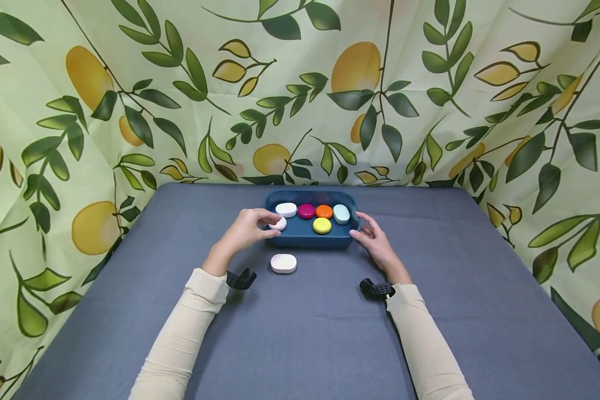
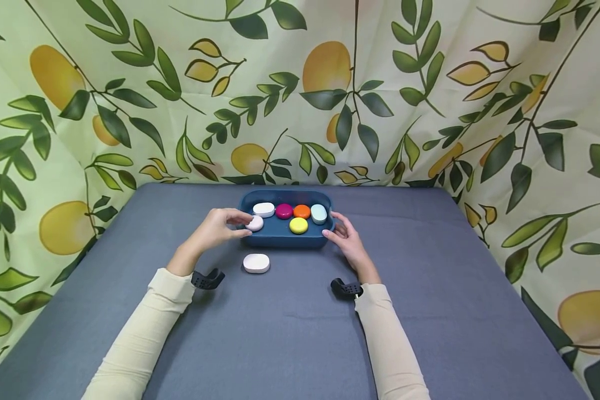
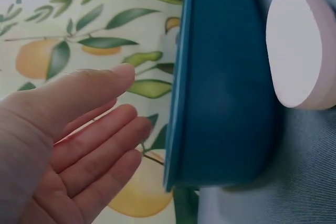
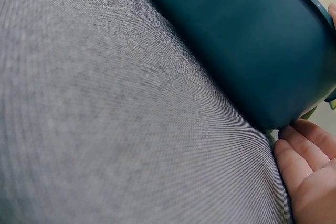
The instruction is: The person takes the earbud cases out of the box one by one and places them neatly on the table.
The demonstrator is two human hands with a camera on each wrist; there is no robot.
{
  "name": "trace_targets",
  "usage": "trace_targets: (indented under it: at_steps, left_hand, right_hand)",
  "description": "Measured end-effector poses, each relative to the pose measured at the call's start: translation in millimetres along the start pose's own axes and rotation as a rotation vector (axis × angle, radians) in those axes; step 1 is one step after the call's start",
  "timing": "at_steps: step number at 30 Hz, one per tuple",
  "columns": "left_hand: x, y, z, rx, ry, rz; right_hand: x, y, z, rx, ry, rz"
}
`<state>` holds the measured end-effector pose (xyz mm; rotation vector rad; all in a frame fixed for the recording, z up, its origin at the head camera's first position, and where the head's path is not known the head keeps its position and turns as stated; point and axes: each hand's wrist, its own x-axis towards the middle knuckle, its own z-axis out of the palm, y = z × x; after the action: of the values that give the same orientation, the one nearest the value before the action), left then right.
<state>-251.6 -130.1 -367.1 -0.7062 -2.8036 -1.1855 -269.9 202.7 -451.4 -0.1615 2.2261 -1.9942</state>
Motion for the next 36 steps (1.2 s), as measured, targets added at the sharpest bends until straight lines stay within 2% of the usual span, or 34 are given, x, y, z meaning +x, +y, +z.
trace_targets:
  at_steps: [10, 18, 30, 36]
  left_hand:
    - [33.4, -13.1, 10.0, -0.038, 0.034, -0.098]
    - [55.5, -18.2, 20.6, 0.069, 0.059, -0.199]
    - [78.7, -12.6, 32.9, 0.158, 0.005, -0.384]
    - [84.9, -12.4, 39.1, 0.210, -0.023, -0.423]
  right_hand:
    - [-0.5, 2, 0, -0.001, 0.005, 0.003]
    - [-0.2, 3, -1, -0.008, 0.011, 0.009]
    - [2.2, 5, 1, 0.004, 0.012, -0.005]
    - [3.3, 5, 0, 0.003, 0.014, -0.003]
